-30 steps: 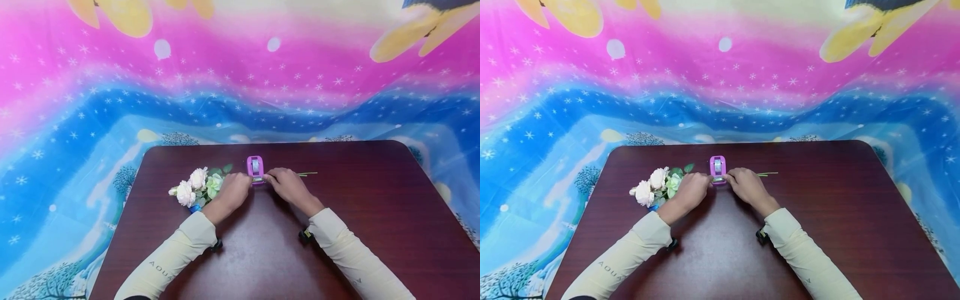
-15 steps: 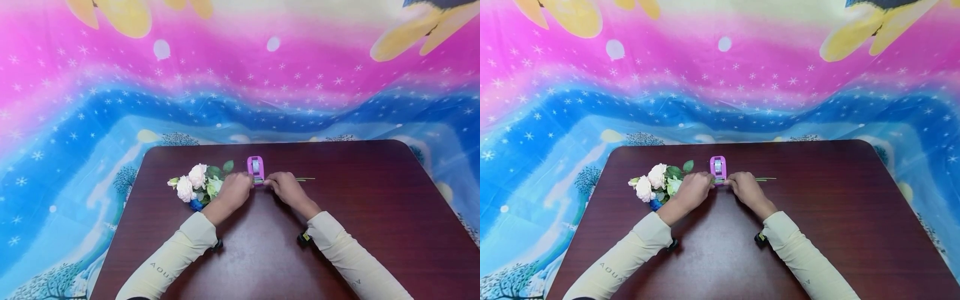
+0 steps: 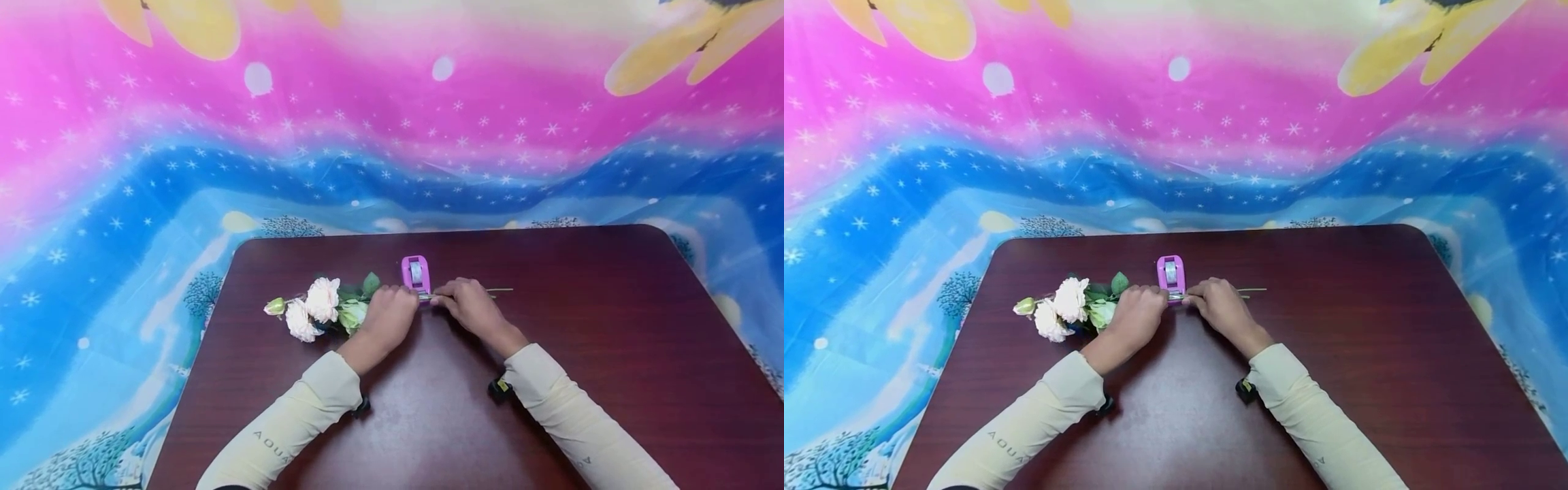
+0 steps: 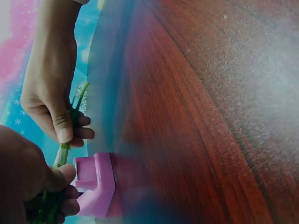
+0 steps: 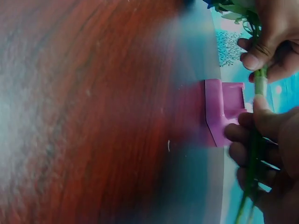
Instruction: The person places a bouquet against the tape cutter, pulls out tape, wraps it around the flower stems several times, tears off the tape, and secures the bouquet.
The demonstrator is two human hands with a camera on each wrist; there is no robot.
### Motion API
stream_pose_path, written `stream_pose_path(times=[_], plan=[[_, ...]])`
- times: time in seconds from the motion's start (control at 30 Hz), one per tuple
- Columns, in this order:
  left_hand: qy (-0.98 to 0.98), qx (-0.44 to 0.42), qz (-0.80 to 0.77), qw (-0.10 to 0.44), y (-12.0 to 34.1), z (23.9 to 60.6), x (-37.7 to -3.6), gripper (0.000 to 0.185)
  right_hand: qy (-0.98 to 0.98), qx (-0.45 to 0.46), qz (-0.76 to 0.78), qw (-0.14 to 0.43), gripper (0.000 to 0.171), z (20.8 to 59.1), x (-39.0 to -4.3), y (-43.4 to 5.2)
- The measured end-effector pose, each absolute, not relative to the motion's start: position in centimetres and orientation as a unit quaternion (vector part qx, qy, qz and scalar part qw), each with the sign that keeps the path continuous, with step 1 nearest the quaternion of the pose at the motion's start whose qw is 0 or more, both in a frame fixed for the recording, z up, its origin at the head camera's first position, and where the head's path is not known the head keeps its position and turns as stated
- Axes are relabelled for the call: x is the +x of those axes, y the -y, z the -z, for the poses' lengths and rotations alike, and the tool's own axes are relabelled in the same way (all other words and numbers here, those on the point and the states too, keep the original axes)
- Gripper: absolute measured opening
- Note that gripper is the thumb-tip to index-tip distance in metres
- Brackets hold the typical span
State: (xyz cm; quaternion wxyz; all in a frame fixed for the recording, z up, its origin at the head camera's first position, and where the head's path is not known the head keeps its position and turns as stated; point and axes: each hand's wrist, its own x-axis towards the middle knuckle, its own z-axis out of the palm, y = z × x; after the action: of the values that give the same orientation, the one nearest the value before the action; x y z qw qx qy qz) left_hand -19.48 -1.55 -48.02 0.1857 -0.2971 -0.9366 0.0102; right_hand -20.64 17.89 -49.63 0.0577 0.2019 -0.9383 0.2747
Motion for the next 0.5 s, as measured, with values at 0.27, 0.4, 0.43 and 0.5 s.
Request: stream_pose_path(times=[0.27,0.4,0.43,0.5], plan=[[0.958,-0.264,0.062,0.094,1.82,48.36,-19.87,0.013,0.950,0.188,-0.247,0.022,0.019,49.87,-20.46,-17.80],[0.963,-0.249,0.083,0.060,1.87,48.67,-20.11,0.008,0.947,0.199,-0.249,0.043,0.023,49.84,-20.15,-17.71],[0.964,-0.247,0.084,0.056,1.89,48.72,-20.15,0.007,0.945,0.212,-0.245,0.050,0.024,49.85,-20.12,-17.72],[0.965,-0.245,0.082,0.052,1.91,48.79,-20.25,0.007,0.938,0.247,-0.233,0.067,0.030,49.85,-20.07,-17.81]])
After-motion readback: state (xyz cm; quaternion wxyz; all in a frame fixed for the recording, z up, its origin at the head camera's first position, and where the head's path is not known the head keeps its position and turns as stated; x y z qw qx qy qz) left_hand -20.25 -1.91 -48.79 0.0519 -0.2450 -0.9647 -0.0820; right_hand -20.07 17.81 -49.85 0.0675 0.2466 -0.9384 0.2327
